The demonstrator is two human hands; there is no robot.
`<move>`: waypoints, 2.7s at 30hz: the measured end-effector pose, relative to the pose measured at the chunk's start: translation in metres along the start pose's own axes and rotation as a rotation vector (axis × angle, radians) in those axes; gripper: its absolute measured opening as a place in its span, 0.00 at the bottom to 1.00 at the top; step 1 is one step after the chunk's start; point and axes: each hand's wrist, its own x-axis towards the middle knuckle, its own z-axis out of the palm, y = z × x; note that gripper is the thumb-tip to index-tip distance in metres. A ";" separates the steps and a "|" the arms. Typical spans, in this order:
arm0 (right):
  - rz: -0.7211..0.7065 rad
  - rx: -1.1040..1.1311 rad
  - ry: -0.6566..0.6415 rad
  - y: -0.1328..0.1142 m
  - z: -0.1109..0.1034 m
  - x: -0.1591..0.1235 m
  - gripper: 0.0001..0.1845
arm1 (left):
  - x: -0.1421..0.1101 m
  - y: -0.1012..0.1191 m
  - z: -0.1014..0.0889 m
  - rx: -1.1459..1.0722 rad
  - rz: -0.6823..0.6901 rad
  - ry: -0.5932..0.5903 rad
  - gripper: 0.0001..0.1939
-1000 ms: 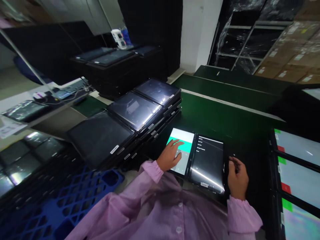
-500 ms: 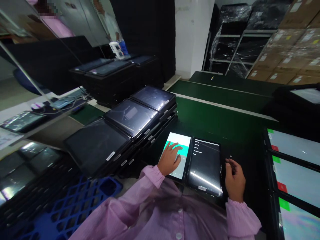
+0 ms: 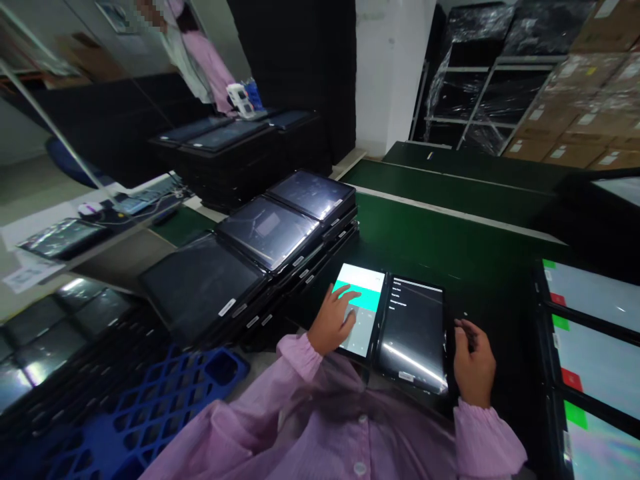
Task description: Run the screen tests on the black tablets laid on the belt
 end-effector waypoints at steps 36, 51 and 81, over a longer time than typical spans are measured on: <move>-0.006 -0.024 -0.003 -0.004 -0.001 -0.001 0.26 | 0.003 0.018 0.028 0.078 0.039 -0.072 0.23; -0.256 -0.057 -0.176 -0.007 0.004 -0.003 0.27 | 0.017 -0.050 0.010 -0.236 -0.200 0.235 0.25; -0.081 -0.196 -0.131 -0.010 0.003 0.000 0.30 | 0.057 -0.112 0.030 -0.655 -0.595 0.268 0.14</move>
